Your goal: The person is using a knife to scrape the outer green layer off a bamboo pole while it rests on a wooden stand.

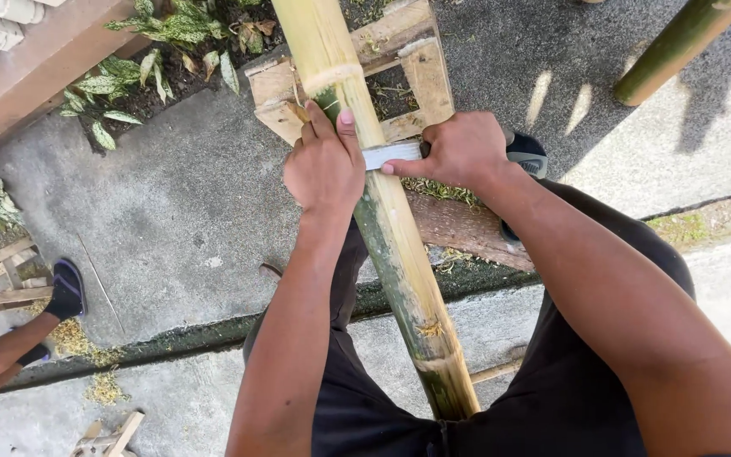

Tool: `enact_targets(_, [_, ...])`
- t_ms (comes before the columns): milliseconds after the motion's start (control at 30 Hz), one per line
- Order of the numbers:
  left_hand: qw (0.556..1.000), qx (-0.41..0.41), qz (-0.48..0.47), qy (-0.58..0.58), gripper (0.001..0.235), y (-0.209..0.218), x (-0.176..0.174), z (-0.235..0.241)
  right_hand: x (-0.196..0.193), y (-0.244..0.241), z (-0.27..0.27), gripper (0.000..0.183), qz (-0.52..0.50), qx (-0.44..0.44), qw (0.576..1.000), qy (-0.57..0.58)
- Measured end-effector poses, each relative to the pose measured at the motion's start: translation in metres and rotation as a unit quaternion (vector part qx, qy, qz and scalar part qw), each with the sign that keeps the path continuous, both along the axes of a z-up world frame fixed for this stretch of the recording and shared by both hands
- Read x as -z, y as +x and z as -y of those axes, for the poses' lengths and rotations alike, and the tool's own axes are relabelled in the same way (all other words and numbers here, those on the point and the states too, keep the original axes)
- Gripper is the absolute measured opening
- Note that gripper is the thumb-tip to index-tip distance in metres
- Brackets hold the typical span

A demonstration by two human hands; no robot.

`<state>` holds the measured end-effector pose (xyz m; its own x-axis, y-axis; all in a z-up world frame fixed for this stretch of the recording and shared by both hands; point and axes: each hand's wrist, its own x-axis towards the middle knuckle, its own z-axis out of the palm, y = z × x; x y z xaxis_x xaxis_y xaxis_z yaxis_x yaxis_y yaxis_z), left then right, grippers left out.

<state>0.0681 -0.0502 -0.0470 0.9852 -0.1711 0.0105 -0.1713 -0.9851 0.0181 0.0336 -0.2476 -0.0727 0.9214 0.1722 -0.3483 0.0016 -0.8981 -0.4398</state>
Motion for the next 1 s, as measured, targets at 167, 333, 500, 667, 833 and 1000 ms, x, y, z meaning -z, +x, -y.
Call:
enact_targets(167, [0.999, -0.01, 0.034, -0.001, 0.062, 0.008, 0.004, 0.0, 0.005, 0.008, -0.002, 0.094, 0.018, -0.003, 1.0, 0.001])
enact_targets(333, [0.998, -0.044, -0.038, 0.028, 0.046, 0.019, -0.007, 0.004, 0.005, 0.015, -0.003, 0.096, 0.011, -0.003, 1.0, 0.004])
enact_targets(500, [0.999, -0.035, -0.012, 0.011, 0.04, 0.03, -0.003, 0.004, 0.005, 0.022, -0.005, 0.096, 0.007, 0.012, 1.0, 0.007])
enact_targets(667, [0.997, -0.032, -0.007, 0.072, 0.041, 0.042, -0.003, 0.003, 0.014, 0.029, -0.008, 0.095, 0.015, 0.02, 1.0, 0.018])
enact_targets(833, [0.996, -0.055, -0.061, 0.039, 0.049, 0.045, -0.015, 0.011, 0.012, 0.039, -0.003, 0.098, 0.003, -0.001, 1.0, -0.005])
enact_targets(1000, [0.997, -0.029, -0.027, 0.066, 0.067, 0.046, -0.004, 0.005, 0.016, 0.038, -0.003, 0.098, 0.02, 0.006, 1.0, -0.002])
